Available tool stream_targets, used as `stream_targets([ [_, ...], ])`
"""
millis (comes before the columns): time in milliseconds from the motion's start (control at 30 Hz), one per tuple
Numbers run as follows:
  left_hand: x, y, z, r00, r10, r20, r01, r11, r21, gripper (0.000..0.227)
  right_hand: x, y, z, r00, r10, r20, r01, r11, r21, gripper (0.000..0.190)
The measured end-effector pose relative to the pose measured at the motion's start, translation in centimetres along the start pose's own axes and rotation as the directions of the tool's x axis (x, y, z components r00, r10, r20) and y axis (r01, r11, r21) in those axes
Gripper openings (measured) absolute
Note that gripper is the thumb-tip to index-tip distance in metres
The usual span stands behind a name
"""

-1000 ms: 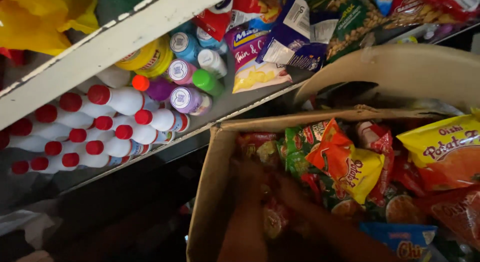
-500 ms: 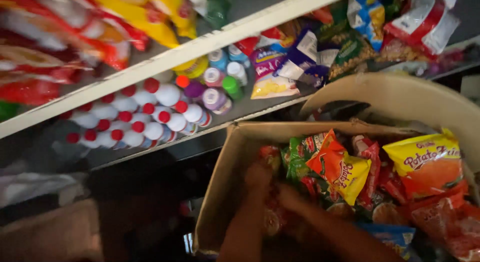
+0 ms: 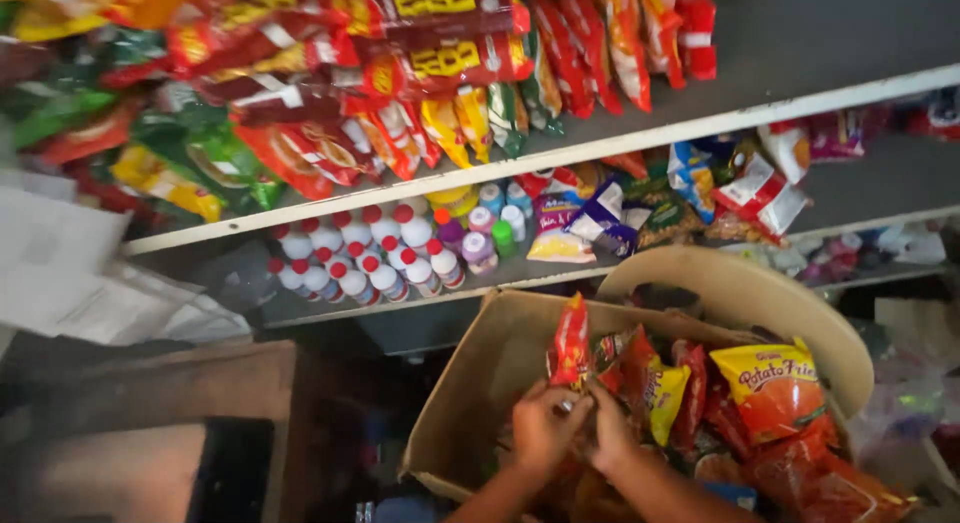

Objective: Stocking and organizing snack bags on a grocery store shelf from a cardboard box.

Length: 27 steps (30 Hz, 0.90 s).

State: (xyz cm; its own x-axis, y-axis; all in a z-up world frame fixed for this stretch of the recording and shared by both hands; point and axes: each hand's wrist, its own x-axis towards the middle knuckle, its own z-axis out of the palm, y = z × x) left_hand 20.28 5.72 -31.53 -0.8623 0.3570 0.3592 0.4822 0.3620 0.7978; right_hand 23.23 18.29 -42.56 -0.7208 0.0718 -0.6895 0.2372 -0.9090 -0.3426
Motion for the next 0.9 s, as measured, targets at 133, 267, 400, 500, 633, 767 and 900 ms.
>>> stream_targets([
  [133,-0.9,5.2,-2.4,1.000,-0.022,-0.022,0.019,0.992,-0.127,0.013,-5.9,-5.0,5.8,0.964,-0.175,0.200,0.177,0.984,0.007,0.034],
  [267,0.1,7.9,-4.3,0.998,0.061,0.033,-0.056,0.990,-0.128,0.012,-7.2,-8.8,8.9,0.851,-0.428,0.306,0.471,0.878,-0.084,0.039],
  [400,1.8,9.8,-7.9,0.961,0.278,-0.006,-0.273,0.948,0.163,0.013,-9.9,-12.9,11.9,0.732,-0.620,0.281,0.672,0.725,-0.150,0.045],
  [500,5.9,17.1,-14.4,0.835,0.525,-0.168,-0.492,0.847,0.199,0.048,-14.5,-15.6,15.9,0.634,-0.701,0.327,0.772,0.599,-0.213,0.048],
  [633,10.8,18.9,-17.3,0.782,0.607,-0.140,-0.561,0.784,0.266,0.073,-19.3,-18.3,23.2,0.443,-0.749,0.492,0.890,0.434,-0.141,0.054],
  [767,16.3,19.9,-19.5,0.655,0.750,-0.096,-0.689,0.644,0.333,0.055,-22.7,-21.1,31.1,0.264,-0.769,0.582,0.960,0.265,-0.086,0.063],
  [900,22.9,20.6,-21.9,0.541,0.824,-0.169,-0.722,0.558,0.409,0.028,-20.0,-25.8,37.2,0.149,-0.829,0.540,0.989,0.126,-0.080,0.061],
])
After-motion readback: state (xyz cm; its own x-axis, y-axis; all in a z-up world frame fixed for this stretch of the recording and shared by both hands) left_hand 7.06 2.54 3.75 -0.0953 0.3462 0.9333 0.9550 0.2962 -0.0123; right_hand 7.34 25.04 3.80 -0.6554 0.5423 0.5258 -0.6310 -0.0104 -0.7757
